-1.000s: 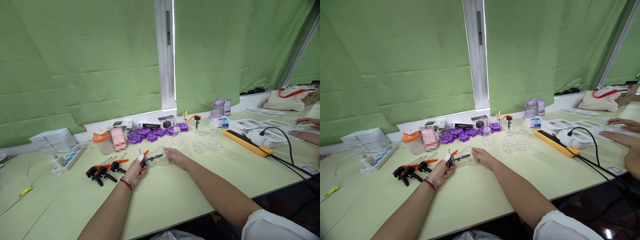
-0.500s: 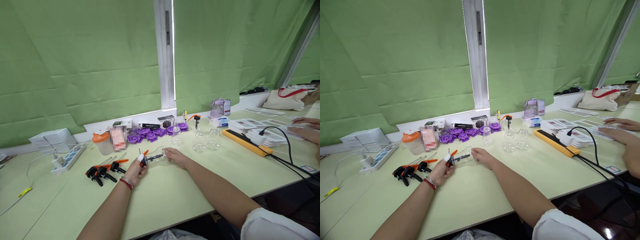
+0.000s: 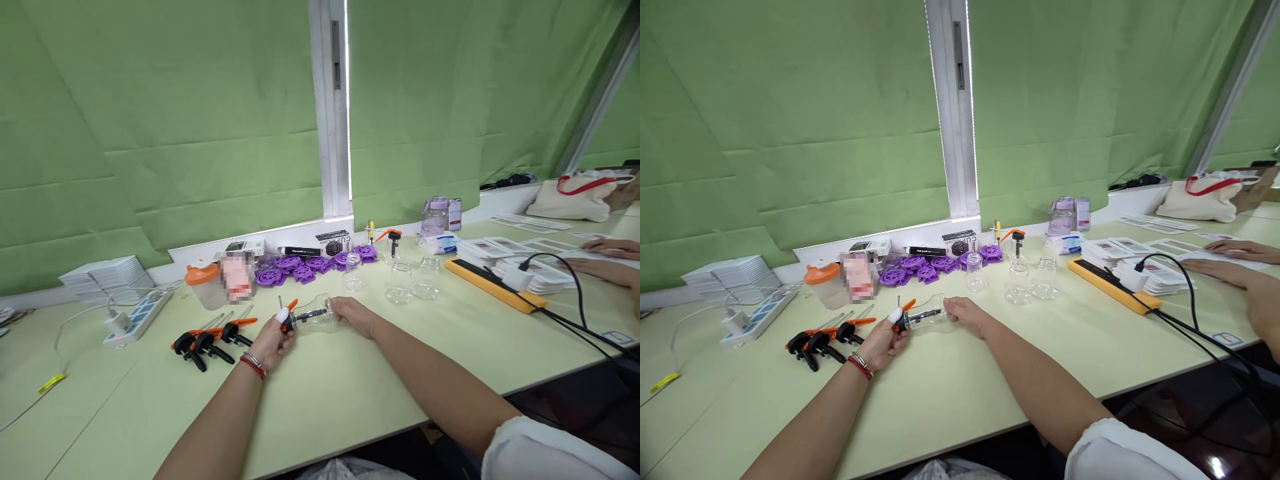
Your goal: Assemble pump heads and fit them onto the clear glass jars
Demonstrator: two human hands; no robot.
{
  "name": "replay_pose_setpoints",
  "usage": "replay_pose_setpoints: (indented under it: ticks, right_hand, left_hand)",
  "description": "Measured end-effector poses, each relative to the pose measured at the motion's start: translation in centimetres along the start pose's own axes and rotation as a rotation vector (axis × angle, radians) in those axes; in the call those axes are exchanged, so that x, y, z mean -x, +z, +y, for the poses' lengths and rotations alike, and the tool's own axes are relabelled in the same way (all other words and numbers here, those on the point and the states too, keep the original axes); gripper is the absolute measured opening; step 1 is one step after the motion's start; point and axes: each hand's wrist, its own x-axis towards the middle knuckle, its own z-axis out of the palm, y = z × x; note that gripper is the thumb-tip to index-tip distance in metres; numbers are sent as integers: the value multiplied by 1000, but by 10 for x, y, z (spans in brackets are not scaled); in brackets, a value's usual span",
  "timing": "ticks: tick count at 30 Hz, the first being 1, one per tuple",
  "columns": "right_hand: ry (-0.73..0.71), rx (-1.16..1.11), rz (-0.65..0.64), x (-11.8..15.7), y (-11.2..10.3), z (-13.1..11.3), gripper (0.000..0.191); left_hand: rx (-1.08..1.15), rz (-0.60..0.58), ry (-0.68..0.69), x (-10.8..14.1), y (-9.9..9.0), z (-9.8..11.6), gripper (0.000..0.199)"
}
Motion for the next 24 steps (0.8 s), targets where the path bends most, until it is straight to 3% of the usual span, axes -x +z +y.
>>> replay_pose_setpoints:
  ticks: [5, 8, 11, 15, 19, 24]
  right_hand:
    - [-51, -160, -91, 1, -3, 2, 71]
    - [-15, -56, -20, -2, 0, 2, 53]
    - [11, 40, 42, -3, 2, 2, 61]
    - [-53, -82, -41, 0, -2, 2, 54]
    - [-44, -154, -86, 0, -4, 2, 70]
    - [-6, -16, -5, -4, 2, 2, 49]
  left_hand:
    - [10, -8, -5, 0, 0, 1, 44]
    - [-10, -2, 18, 1, 2, 1, 43]
    - [-20, 4, 37, 1, 3, 1, 42]
    - [6, 6, 25, 0, 2, 0, 42]
    - [18, -8, 17, -1, 1, -1, 44]
    - [7, -4, 12, -1, 1, 0, 44]
